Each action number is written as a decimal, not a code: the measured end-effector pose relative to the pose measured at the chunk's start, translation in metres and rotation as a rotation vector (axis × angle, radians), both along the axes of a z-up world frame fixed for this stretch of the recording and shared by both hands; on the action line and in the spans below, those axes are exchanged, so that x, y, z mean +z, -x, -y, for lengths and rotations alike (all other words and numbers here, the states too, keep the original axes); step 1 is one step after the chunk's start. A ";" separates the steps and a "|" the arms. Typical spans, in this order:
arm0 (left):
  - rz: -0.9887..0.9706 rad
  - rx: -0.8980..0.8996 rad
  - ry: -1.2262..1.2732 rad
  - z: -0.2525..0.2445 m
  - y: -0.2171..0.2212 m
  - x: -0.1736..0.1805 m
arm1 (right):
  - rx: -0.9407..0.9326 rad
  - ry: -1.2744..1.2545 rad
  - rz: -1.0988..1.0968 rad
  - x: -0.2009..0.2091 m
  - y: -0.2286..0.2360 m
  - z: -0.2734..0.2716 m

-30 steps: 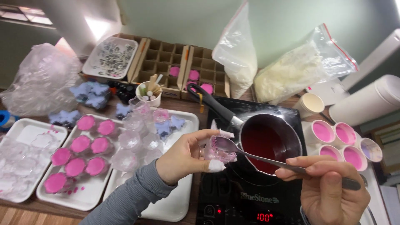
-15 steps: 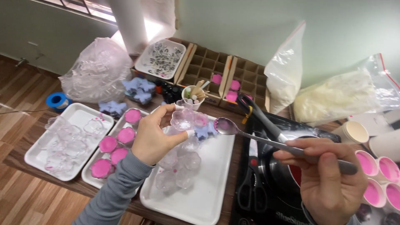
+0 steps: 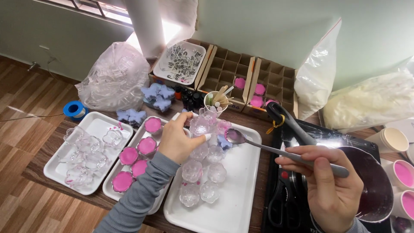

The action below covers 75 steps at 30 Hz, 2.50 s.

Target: The person trims excess wax from the tops of molded candles, dipping scissors into a pot of melted red wax on a hot plate to clean or warm the blades between cuts. They hold each candle over the pot while cutting, then place the trimmed candles onto trays alongside other finished pink and blue candles.

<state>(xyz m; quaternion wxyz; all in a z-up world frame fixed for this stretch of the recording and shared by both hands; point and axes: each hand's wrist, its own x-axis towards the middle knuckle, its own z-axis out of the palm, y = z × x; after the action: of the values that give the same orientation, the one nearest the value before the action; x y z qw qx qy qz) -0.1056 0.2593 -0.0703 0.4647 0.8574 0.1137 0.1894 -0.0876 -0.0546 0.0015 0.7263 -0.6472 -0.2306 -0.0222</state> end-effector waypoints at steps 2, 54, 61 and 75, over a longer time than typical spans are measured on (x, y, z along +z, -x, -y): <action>0.038 0.000 -0.055 0.001 -0.001 -0.007 | 0.009 -0.001 -0.010 -0.003 -0.002 -0.002; -0.214 -0.448 -1.191 0.054 -0.092 -0.007 | -0.254 0.184 0.195 0.001 0.010 0.026; -0.282 -0.459 -1.261 0.059 -0.114 -0.021 | -0.160 0.319 0.289 -0.005 -0.002 0.004; -0.435 -0.603 -1.196 0.063 -0.129 -0.028 | -0.272 0.362 0.172 -0.003 -0.012 -0.020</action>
<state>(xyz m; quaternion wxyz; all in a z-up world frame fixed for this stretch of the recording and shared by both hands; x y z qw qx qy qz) 0.0232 0.1958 -0.0987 -0.0876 0.9784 -0.1625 -0.0933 -0.0757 -0.0346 -0.0018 0.5664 -0.7877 -0.2026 -0.1332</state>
